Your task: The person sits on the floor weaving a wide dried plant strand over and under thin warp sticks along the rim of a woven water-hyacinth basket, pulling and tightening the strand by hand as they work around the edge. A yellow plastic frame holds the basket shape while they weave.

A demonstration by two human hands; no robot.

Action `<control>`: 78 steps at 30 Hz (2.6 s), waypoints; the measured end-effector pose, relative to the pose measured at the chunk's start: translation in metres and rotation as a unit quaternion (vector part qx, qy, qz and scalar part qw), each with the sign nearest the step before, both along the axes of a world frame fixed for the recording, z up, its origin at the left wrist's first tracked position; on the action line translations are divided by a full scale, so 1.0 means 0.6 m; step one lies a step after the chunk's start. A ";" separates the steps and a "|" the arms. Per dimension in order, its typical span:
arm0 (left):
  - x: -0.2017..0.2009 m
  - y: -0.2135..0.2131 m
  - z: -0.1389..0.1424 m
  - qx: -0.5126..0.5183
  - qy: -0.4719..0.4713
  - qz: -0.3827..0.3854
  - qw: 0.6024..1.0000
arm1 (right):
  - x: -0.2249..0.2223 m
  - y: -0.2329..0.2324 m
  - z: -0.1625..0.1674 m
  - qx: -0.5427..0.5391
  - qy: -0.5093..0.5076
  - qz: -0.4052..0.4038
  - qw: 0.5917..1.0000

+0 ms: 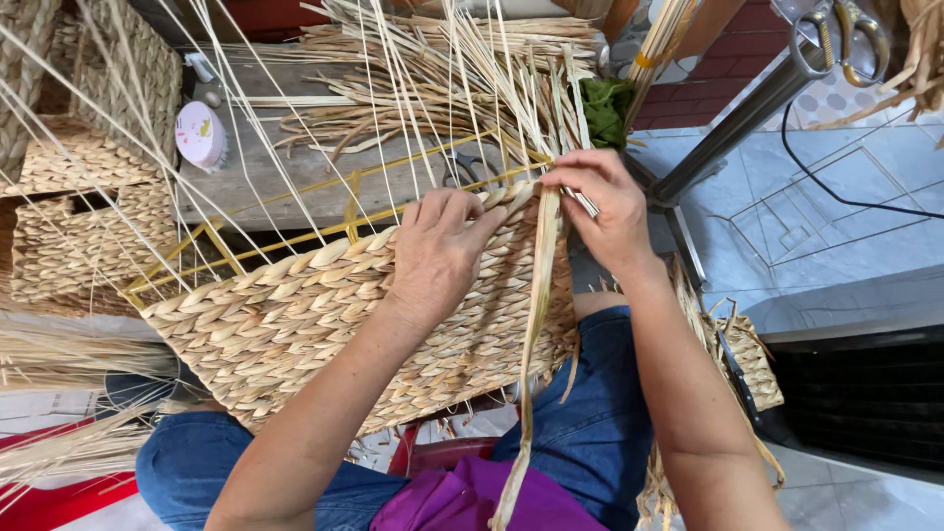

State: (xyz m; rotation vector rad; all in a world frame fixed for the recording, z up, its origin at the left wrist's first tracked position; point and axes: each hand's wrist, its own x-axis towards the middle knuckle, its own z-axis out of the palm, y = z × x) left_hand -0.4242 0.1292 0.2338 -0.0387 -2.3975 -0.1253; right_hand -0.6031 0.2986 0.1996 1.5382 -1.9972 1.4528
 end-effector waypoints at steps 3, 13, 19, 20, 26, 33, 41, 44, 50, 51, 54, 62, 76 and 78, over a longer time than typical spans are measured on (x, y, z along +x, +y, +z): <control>-0.002 0.003 0.007 0.034 -0.026 -0.004 0.999 | -0.029 -0.018 0.023 0.034 -0.035 0.024 0.999; -0.104 -0.018 -0.008 0.312 -0.170 0.052 0.933 | -0.045 -0.046 0.028 0.034 -0.029 0.057 0.997; -0.136 -0.023 -0.001 0.483 -0.129 -0.017 0.866 | -0.051 -0.045 0.017 0.034 -0.144 0.076 0.986; -0.136 -0.019 0.000 0.463 -0.064 -0.032 0.883 | -0.054 -0.046 0.015 0.028 -0.193 0.088 0.977; -0.097 -0.012 0.010 0.651 -0.024 -0.096 0.753 | -0.061 -0.063 0.011 0.054 -0.272 0.068 0.958; 0.007 0.011 0.082 0.694 0.163 -0.270 0.647 | -0.054 -0.075 0.005 0.064 -0.183 0.039 0.980; 0.042 -0.010 0.096 0.268 0.153 -0.032 0.951 | -0.037 -0.064 0.019 0.062 -0.068 0.060 0.994; 0.023 -0.023 0.064 0.119 0.042 0.054 0.991 | -0.027 -0.054 0.025 0.057 -0.066 0.080 0.993; 0.028 -0.025 0.017 0.224 -0.089 0.070 0.968 | -0.022 -0.055 0.018 0.033 -0.188 0.070 0.979; 0.029 -0.027 0.016 0.259 -0.114 0.084 0.956 | -0.024 -0.056 0.016 0.026 -0.190 0.074 0.979; 0.034 -0.033 0.023 0.312 -0.164 0.053 0.934 | -0.029 -0.055 0.013 0.040 -0.141 0.048 0.988; 0.018 0.003 0.062 0.102 -0.041 -0.003 0.994 | -0.028 -0.058 0.036 0.069 -0.124 0.040 0.989; -0.018 -0.039 0.070 0.098 0.011 0.012 0.995 | -0.012 -0.059 0.053 0.094 0.027 0.077 0.992; -0.001 -0.029 0.075 0.035 0.100 0.024 0.994 | -0.012 -0.068 0.047 0.087 0.025 0.053 0.994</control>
